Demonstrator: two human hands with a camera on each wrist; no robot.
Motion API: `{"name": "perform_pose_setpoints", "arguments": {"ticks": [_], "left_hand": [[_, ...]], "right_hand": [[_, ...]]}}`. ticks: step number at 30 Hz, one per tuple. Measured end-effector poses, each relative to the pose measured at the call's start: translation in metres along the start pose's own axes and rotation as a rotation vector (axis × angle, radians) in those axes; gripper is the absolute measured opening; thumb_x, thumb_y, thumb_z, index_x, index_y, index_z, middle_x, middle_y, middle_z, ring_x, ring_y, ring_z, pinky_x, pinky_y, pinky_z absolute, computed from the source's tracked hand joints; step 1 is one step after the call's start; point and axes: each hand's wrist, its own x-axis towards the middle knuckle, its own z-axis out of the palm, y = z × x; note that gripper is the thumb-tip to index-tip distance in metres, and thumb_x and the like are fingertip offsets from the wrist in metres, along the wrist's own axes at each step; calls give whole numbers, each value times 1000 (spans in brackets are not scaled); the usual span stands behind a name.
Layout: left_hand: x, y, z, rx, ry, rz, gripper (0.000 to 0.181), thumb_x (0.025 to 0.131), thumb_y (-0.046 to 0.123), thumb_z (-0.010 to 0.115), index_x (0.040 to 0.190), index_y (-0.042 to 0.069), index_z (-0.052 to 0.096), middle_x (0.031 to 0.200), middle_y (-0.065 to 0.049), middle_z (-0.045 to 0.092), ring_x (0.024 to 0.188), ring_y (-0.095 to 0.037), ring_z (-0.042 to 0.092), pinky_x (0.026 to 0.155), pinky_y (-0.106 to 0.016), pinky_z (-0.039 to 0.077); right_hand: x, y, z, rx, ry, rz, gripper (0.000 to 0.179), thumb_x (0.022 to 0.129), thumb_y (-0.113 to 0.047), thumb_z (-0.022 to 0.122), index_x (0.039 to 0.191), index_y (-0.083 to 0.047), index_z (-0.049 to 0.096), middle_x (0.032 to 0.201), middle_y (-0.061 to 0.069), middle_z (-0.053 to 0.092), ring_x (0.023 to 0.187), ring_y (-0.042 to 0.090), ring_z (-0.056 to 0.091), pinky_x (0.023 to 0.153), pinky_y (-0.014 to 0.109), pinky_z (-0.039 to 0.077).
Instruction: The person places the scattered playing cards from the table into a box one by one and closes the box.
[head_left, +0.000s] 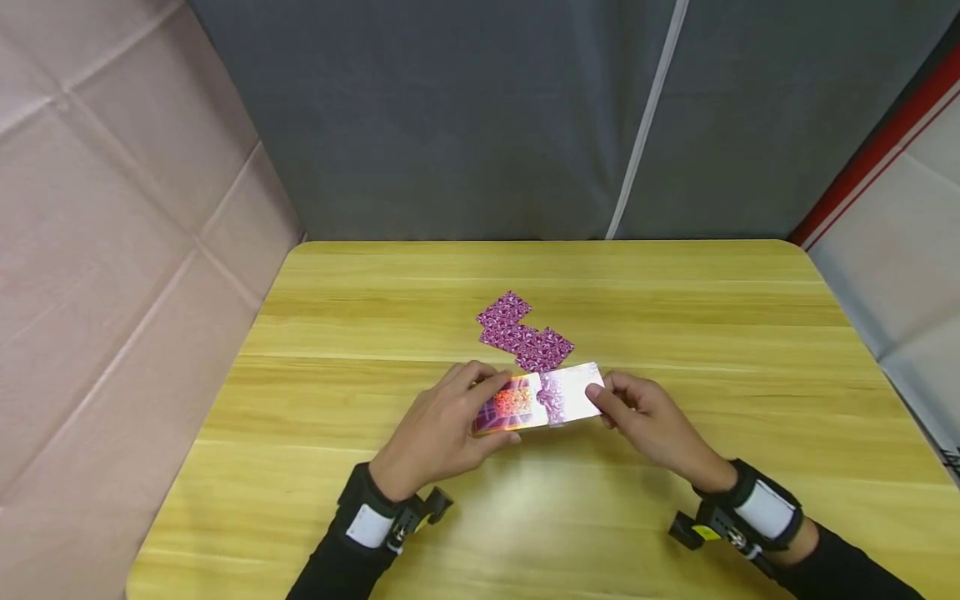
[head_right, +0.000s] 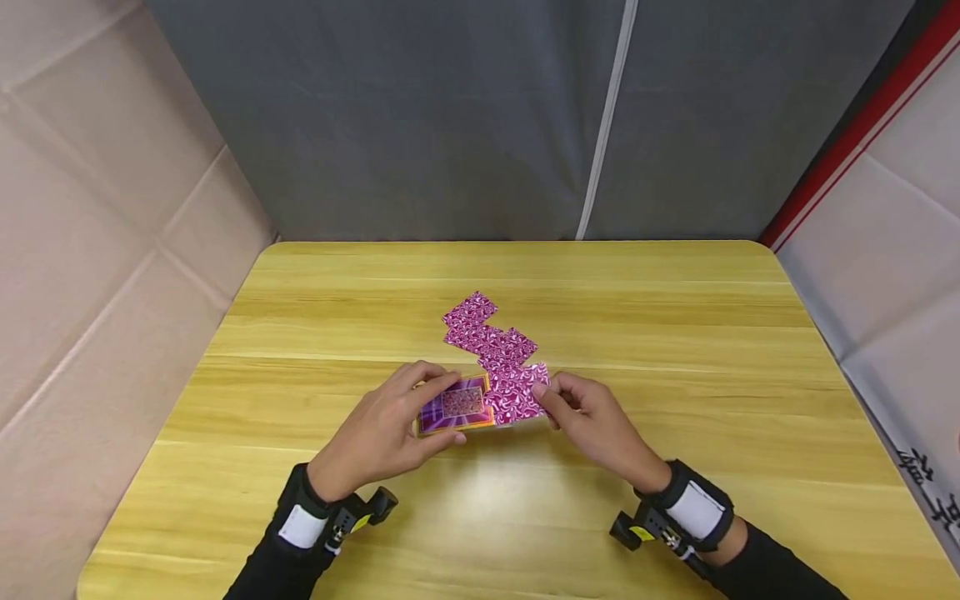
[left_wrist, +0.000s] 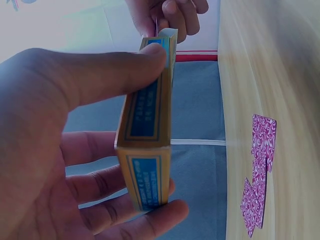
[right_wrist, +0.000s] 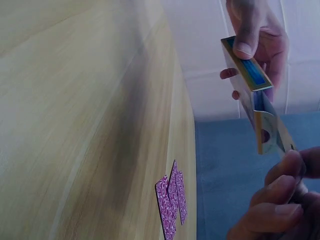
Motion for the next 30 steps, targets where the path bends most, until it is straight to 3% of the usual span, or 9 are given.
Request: {"name": "perform_pose_setpoints", "arguments": {"ticks": [4, 8, 11, 15, 22, 26, 30], "left_hand": [[1, 2, 1, -20, -32, 19, 69, 76, 52, 64, 130, 12, 49, 117, 3, 49, 100, -9, 45, 67, -21, 46], [1, 4, 2, -31, -55, 25, 70, 75, 52, 64, 131, 12, 48, 118, 2, 48, 104, -9, 45, 75, -25, 48], [2, 5, 2, -29, -53, 22, 70, 75, 52, 65, 130, 12, 49, 118, 2, 48, 103, -9, 45, 74, -25, 48], [2, 4, 2, -20, -53, 19, 71, 75, 54, 63, 130, 12, 49, 117, 3, 49, 103, -9, 45, 72, -24, 48], [5, 4, 2, -26, -75, 32, 71, 75, 53, 64, 131, 15, 47, 117, 3, 49, 104, -9, 44, 74, -24, 47], [6, 5, 1, -32, -78, 36, 71, 75, 53, 64, 132, 15, 47, 117, 4, 49, 104, -8, 44, 74, -24, 47], [5, 5, 1, -32, -79, 35, 71, 75, 53, 64, 132, 14, 47, 117, 3, 49, 103, -8, 44, 72, -23, 47]], "right_hand": [[0, -10, 5, -35, -33, -30, 36, 93, -23, 50, 59, -11, 43, 51, -2, 38, 46, 8, 34, 41, 24, 29], [2, -2, 9, -89, -51, -40, 43, 94, -28, 46, 54, -13, 42, 47, -8, 32, 42, 4, 29, 39, 22, 26], [4, 7, 7, -124, -17, -52, 46, 96, -26, 43, 52, -14, 39, 46, -8, 30, 41, 4, 26, 41, 21, 28], [6, 11, 2, -150, 39, -78, 43, 90, -13, 51, 52, -12, 33, 46, -9, 24, 41, 3, 23, 41, 20, 27], [7, 3, 6, -143, 32, -127, 43, 84, -7, 60, 52, -13, 32, 46, -10, 24, 40, 1, 25, 40, 19, 27], [5, -17, 6, -135, 44, -244, 34, 83, -1, 60, 58, -14, 41, 51, -10, 33, 44, 2, 31, 39, 18, 27], [5, -18, 4, -108, 69, -508, 19, 80, 5, 61, 75, -13, 58, 67, -5, 51, 51, 2, 36, 42, 15, 31]]}}
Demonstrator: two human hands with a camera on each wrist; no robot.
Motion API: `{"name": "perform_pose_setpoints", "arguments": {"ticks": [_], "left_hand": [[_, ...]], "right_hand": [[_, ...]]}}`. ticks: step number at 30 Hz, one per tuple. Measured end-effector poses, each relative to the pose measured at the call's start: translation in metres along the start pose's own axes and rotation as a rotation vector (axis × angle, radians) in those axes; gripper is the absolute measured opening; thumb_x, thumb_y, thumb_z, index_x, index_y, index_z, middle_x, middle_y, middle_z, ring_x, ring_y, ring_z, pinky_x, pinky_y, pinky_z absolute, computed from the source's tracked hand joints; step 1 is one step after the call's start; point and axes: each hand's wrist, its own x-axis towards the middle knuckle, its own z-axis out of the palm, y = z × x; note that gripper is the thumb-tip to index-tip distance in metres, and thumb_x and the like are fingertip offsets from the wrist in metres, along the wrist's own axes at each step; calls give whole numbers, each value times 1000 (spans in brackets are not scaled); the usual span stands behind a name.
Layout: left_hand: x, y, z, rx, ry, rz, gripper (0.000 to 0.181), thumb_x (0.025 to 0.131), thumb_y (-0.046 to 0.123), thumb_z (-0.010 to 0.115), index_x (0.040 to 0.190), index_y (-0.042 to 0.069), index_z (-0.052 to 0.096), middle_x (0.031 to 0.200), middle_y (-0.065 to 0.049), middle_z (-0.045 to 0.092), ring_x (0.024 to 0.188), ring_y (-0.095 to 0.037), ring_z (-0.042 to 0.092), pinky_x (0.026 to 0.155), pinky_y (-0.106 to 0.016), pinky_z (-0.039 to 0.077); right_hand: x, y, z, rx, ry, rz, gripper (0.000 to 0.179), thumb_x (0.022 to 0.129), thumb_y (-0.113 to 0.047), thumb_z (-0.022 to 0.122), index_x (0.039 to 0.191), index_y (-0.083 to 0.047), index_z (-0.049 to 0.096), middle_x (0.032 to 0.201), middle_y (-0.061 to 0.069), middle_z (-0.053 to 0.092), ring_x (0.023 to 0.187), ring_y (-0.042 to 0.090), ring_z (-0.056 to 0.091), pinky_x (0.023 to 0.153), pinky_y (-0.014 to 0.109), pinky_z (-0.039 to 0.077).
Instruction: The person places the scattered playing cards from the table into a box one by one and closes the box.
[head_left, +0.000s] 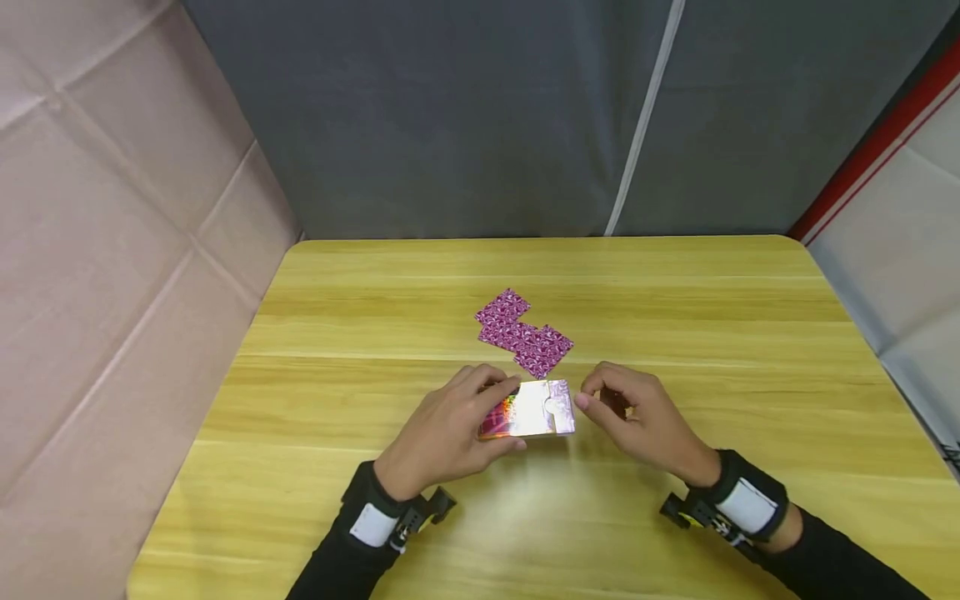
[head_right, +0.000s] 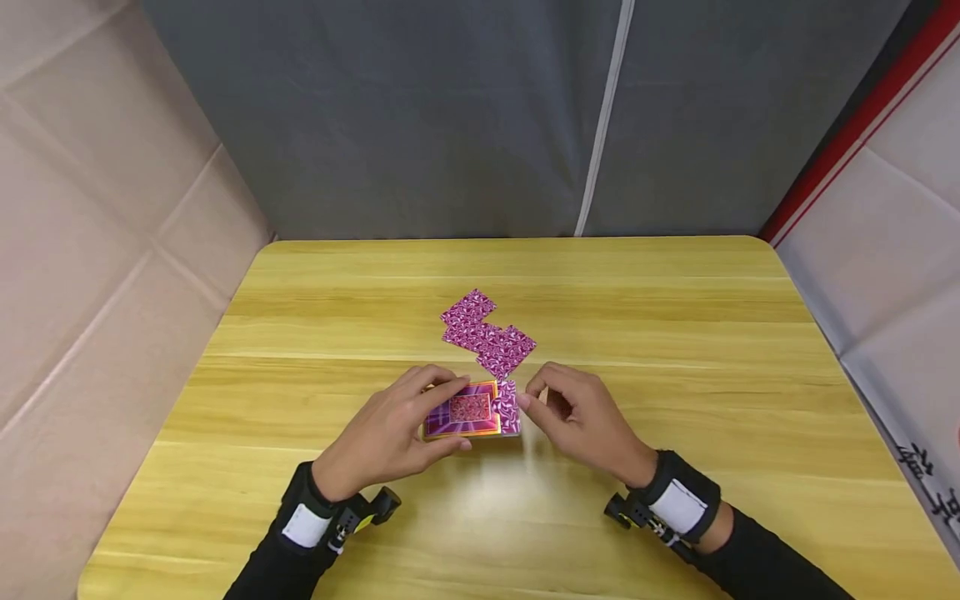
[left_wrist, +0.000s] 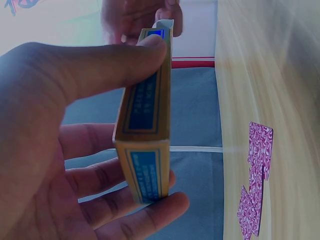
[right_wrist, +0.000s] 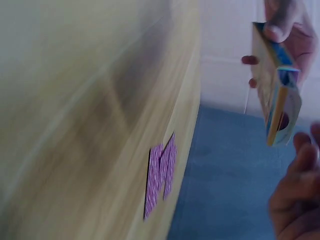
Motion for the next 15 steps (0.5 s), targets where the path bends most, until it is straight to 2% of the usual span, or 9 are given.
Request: {"name": "perform_pose_setpoints", "arguments": {"ticks": [2, 5, 11, 15], "left_hand": [[0, 0, 0, 5, 0, -1, 71, 75, 55, 63, 132, 14, 47, 118, 3, 49, 103, -9, 44, 73, -23, 47], [0, -1, 0, 11, -2, -3, 72, 75, 55, 62, 131, 14, 47, 118, 2, 49, 103, -9, 45, 73, -23, 47], [0, 0, 1, 16, -15, -3, 70, 76, 54, 63, 131, 15, 47, 119, 3, 48, 105, -9, 44, 73, -23, 47], [0, 1, 2, 19, -20, 12, 68, 77, 54, 62, 130, 14, 49, 118, 3, 48, 104, -9, 44, 73, -23, 47]], "right_hand": [[-2, 7, 0, 3, -10, -135, 18, 79, 7, 61, 82, -11, 62, 79, -2, 57, 53, -1, 37, 43, 12, 31], [-6, 19, 1, -42, -46, -256, 15, 80, 3, 61, 84, -11, 65, 89, 1, 60, 60, -3, 42, 47, 9, 35], [-13, 35, 4, -259, -116, -322, 7, 86, -15, 60, 83, -17, 66, 95, -8, 59, 74, -2, 52, 60, 10, 43], [-13, 34, 8, -325, -158, -342, 7, 86, -18, 60, 88, -17, 67, 100, -6, 60, 79, -1, 55, 65, 13, 46]]}}
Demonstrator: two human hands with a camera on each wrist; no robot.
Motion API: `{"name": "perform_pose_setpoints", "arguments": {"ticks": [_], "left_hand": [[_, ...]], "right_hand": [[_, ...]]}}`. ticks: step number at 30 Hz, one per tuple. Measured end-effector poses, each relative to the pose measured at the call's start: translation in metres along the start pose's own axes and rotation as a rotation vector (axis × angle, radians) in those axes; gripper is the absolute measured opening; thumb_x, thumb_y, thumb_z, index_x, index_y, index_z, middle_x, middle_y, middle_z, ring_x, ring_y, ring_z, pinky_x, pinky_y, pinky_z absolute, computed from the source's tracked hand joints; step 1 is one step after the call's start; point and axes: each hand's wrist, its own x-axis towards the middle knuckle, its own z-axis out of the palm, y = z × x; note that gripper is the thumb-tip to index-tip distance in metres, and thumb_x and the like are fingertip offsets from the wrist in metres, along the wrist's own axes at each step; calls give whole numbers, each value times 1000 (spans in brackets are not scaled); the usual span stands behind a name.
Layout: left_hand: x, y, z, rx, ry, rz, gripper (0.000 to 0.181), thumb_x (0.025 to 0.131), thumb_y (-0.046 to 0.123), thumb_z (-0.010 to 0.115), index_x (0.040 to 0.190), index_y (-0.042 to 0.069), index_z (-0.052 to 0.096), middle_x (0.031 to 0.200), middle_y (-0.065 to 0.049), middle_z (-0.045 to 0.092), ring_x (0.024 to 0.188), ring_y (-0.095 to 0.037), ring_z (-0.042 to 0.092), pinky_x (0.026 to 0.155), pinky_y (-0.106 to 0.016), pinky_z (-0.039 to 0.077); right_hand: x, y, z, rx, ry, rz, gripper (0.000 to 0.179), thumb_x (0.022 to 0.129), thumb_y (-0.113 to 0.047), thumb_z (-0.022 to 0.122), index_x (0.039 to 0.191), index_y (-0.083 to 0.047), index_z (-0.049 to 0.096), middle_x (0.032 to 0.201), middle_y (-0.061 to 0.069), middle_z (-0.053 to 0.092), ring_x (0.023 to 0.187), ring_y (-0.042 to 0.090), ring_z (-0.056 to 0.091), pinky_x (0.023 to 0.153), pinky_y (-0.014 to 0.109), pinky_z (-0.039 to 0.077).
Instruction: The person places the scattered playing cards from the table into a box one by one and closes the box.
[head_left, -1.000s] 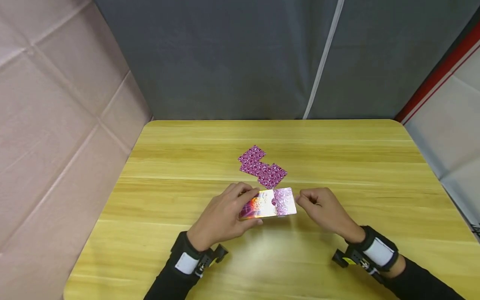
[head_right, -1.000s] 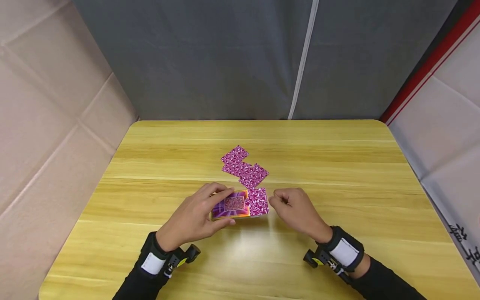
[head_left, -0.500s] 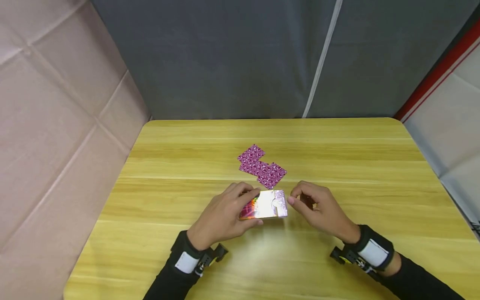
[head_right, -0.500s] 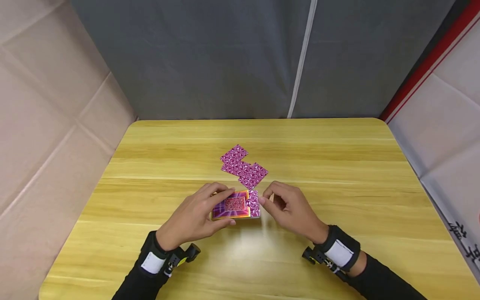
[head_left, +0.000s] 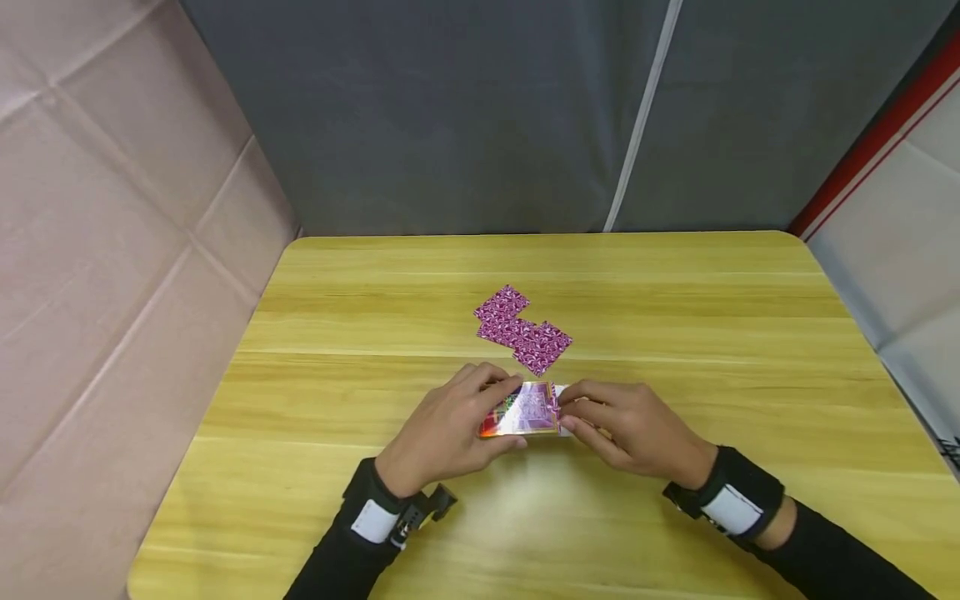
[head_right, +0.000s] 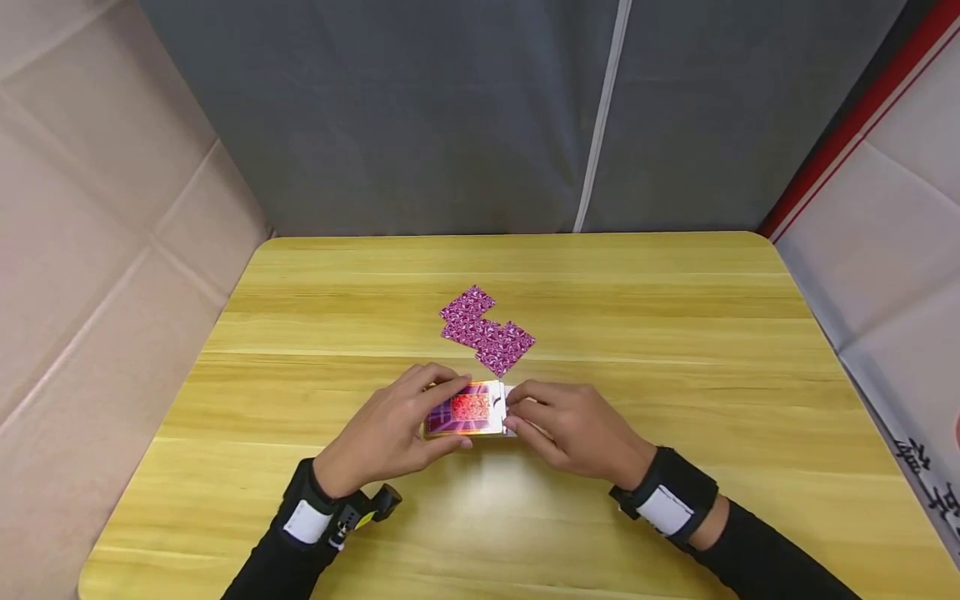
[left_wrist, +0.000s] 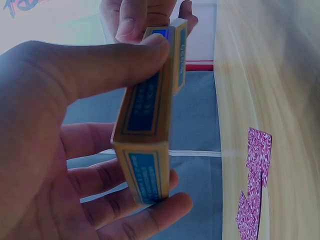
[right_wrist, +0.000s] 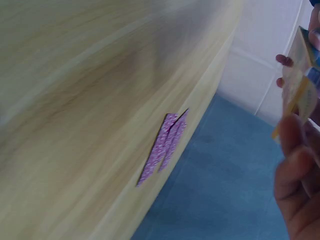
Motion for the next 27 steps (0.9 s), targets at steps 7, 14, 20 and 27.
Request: {"name": "perform_pose_setpoints", "arguments": {"ticks": [7, 14, 20, 27], "left_hand": [[-2, -2, 1, 31, 4, -16, 69, 76, 55, 61, 130, 13, 49, 119, 2, 49, 103, -9, 45, 75, -24, 47], [-7, -7, 4, 20, 5, -46, 73, 76, 64, 51, 130, 15, 49, 119, 4, 49, 105, -9, 44, 80, -27, 47], [-11, -9, 6, 6, 3, -57, 74, 76, 64, 51, 131, 14, 49, 119, 3, 49, 106, -10, 45, 81, -30, 47], [-15, -10, 8, 3, 6, -73, 74, 76, 65, 51, 131, 15, 48, 120, 3, 49, 105, -10, 45, 79, -28, 48]], "right_hand": [[4, 2, 1, 70, -74, 65, 12, 87, -13, 57, 93, -19, 66, 111, -4, 58, 78, -1, 55, 63, 11, 44], [6, 36, 2, 381, -87, 388, 23, 93, -12, 48, 111, -22, 60, 119, -3, 53, 80, 15, 58, 61, 24, 49], [9, 60, 7, 359, -124, 602, 23, 91, -24, 52, 114, -20, 57, 116, 3, 55, 76, 21, 58, 61, 29, 49], [24, 72, 19, 213, -259, 732, 44, 86, -33, 60, 120, -6, 53, 120, 11, 53, 107, 30, 51, 86, 46, 44]]}}
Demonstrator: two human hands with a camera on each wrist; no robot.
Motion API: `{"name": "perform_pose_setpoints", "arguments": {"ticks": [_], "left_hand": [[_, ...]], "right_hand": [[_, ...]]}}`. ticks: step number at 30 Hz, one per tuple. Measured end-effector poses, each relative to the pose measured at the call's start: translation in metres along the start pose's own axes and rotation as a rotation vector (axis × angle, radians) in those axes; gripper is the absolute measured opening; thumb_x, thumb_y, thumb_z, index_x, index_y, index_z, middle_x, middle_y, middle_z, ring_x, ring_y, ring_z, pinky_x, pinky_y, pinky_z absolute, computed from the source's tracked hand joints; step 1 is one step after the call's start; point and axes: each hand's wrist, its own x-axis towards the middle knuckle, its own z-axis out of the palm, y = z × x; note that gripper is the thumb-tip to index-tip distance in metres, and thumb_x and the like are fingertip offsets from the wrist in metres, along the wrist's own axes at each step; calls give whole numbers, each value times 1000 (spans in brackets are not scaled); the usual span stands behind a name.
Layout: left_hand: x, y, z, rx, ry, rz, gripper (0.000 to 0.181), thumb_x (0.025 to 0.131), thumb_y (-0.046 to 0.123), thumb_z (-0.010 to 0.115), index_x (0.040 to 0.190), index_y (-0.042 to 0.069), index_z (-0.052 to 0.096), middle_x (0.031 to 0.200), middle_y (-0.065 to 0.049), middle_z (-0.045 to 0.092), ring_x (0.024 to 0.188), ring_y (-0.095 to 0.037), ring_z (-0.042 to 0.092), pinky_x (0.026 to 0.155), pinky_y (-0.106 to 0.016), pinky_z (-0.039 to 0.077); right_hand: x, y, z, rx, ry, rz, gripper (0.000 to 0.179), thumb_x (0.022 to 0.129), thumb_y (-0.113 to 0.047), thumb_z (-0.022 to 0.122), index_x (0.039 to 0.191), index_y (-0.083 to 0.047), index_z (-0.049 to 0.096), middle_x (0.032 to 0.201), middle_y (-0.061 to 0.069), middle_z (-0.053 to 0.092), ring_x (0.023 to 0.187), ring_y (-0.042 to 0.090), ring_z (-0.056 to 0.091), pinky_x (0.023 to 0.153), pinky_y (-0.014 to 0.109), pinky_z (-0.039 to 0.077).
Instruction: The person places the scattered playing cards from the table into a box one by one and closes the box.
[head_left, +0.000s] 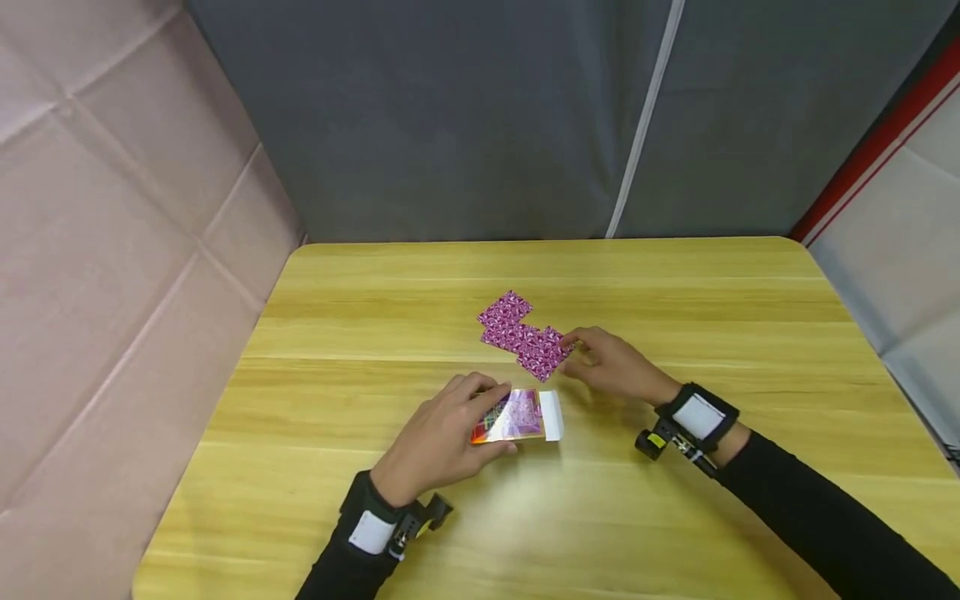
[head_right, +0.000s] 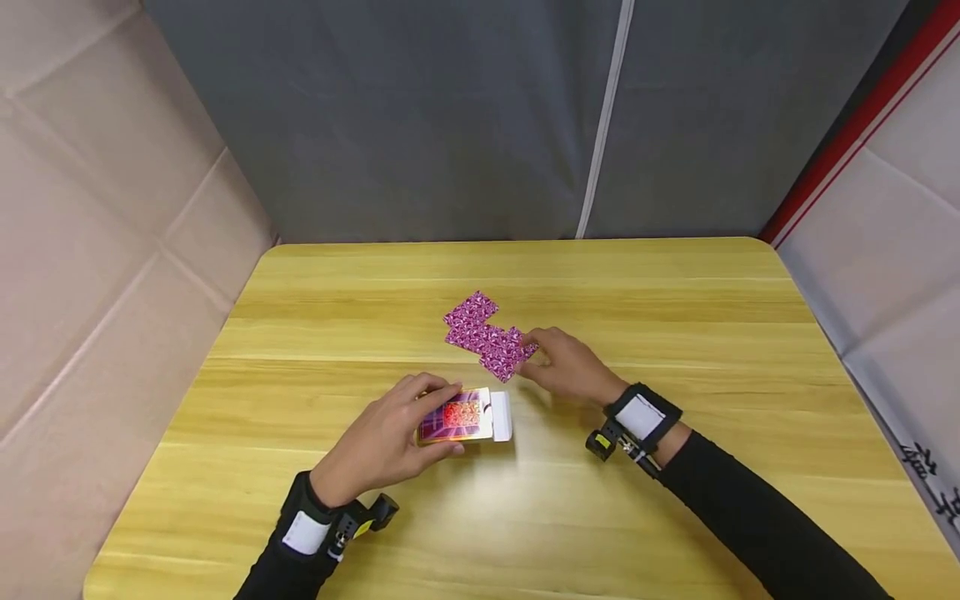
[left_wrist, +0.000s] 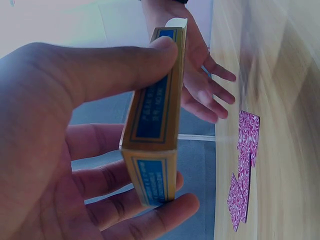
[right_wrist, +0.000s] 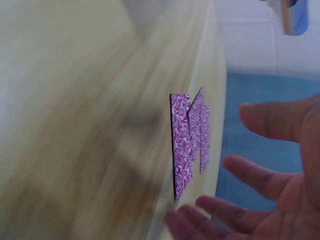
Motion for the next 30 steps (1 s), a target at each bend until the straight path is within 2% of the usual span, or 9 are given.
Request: {"name": "perform_pose_setpoints", "arguments": {"ticks": [4, 8, 10, 13, 17, 20, 24, 26, 30], "left_hand": [[-1, -1, -1, -4, 1, -7, 73, 76, 63, 52, 130, 14, 50, 120, 4, 48, 105, -9, 44, 77, -28, 48], [-2, -1, -1, -9, 0, -9, 73, 76, 62, 54, 129, 13, 50, 120, 5, 48, 104, -9, 44, 77, -28, 48], [-2, -1, -2, -12, -5, -13, 73, 75, 63, 54, 129, 13, 51, 120, 5, 47, 104, -8, 44, 76, -28, 48], [-2, -1, -3, -16, -5, -18, 73, 75, 63, 54, 129, 13, 51, 121, 6, 47, 104, -8, 43, 75, -27, 48], [-2, -2, -5, -12, 13, -27, 71, 75, 62, 56, 129, 14, 51, 120, 6, 47, 105, -8, 44, 78, -27, 47], [-2, -3, -6, -15, 24, -29, 71, 75, 61, 56, 128, 15, 51, 120, 5, 48, 105, -9, 45, 80, -27, 47], [-3, -3, -8, -19, 18, -30, 70, 75, 60, 58, 129, 16, 51, 120, 5, 48, 105, -10, 45, 80, -28, 47], [-3, -3, -8, -20, 15, -32, 70, 75, 59, 59, 129, 16, 51, 120, 5, 48, 105, -9, 45, 80, -28, 47], [-3, -3, -8, -20, 13, -31, 70, 75, 60, 59, 128, 15, 51, 120, 5, 48, 104, -9, 45, 79, -28, 47]], "right_hand": [[16, -5, 10, -116, -34, 53, 60, 80, -37, 66, 126, -3, 47, 117, 14, 54, 104, 28, 51, 84, 45, 45], [28, -15, 20, -252, -21, 111, 75, 74, -43, 71, 131, -4, 42, 116, 17, 53, 98, 29, 52, 80, 45, 46], [31, -18, 23, -304, -11, 133, 80, 72, -46, 71, 132, -5, 39, 120, 19, 51, 102, 32, 50, 82, 48, 45], [32, -18, 24, -382, -2, 133, 85, 70, -47, 72, 134, -4, 36, 122, 21, 49, 104, 35, 49, 84, 49, 44], [35, -18, 21, -437, 13, 107, 88, 66, -47, 75, 133, -4, 38, 117, 22, 51, 100, 34, 51, 79, 48, 46], [37, -17, 19, -435, 9, 108, 89, 64, -45, 78, 132, -4, 39, 110, 21, 52, 94, 32, 52, 73, 46, 49], [38, -13, 15, -403, -36, 137, 92, 57, -47, 81, 128, -4, 42, 103, 18, 53, 88, 28, 53, 66, 42, 49], [38, -11, 12, -363, -76, 173, 91, 53, -49, 82, 123, -4, 45, 98, 14, 54, 84, 25, 52, 64, 38, 48], [33, -4, 6, -248, -163, 239, 80, 53, -48, 82, 110, -5, 46, 86, 7, 54, 75, 21, 50, 60, 30, 42]]}}
